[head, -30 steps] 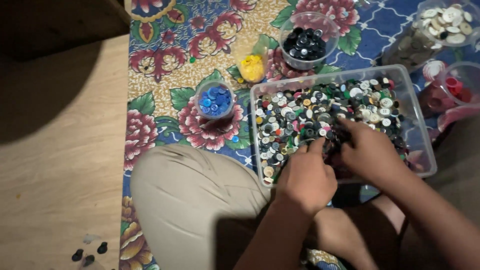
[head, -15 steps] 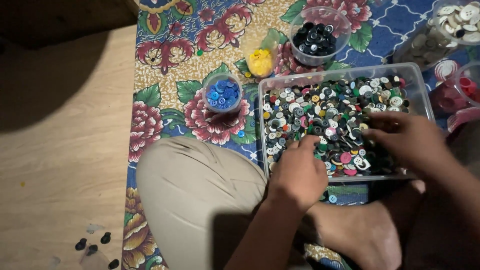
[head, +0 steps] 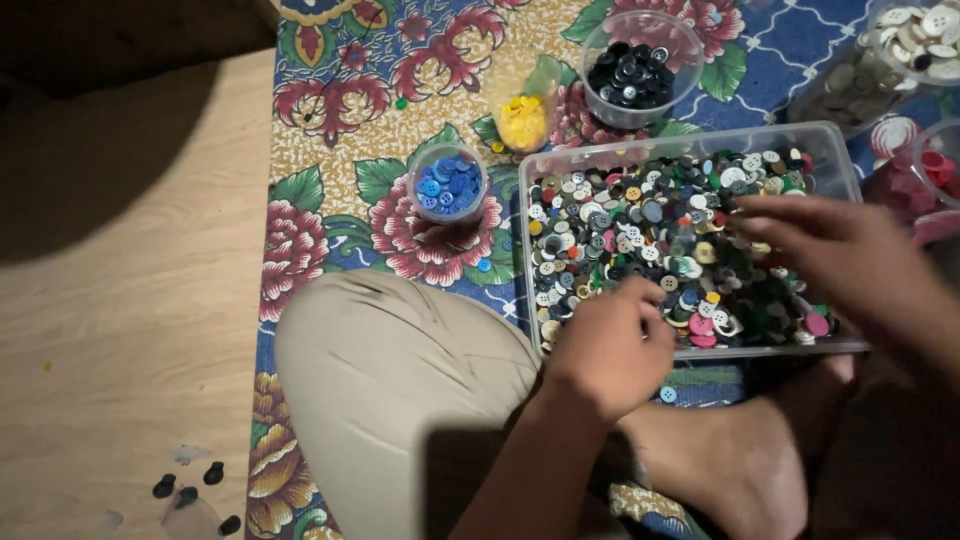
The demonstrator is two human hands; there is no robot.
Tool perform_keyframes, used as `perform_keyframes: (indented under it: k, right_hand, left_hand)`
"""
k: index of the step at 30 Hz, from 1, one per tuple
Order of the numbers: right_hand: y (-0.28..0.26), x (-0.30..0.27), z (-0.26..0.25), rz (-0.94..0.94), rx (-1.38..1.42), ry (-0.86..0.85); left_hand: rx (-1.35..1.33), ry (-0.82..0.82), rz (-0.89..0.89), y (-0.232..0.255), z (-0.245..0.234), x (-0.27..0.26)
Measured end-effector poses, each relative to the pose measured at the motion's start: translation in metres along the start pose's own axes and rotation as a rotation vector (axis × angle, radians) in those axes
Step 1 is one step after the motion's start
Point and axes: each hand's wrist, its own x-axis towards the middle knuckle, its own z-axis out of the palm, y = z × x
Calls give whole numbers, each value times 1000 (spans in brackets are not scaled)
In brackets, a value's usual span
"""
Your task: Sorting various types and colors of buttons from a large central container into smaller separate containers.
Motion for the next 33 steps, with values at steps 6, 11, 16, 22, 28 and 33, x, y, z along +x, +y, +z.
perform_keyframes:
  k: [6,11,16,22,28,33]
  right_hand:
    - [63,37,-10,27,294,-301]
    - [53,22,26,88,222,-383]
    - [56,21,19,-121,234,-108]
    - [70,23,17,-118,-128,123]
    - [74,38,41,-278,-248,139]
    - [75,44,57,-283,-281,190]
  left_hand:
    - [99,-95,26,-2,10,9]
    - [126,-82,26,4,7,20]
    - [88,18,-18,7,-2,11]
    - [20,96,35,-5,-5,0]
    - [42,120,50,-6,-3,-6]
    - [55,90,-5,-4,-6,-10]
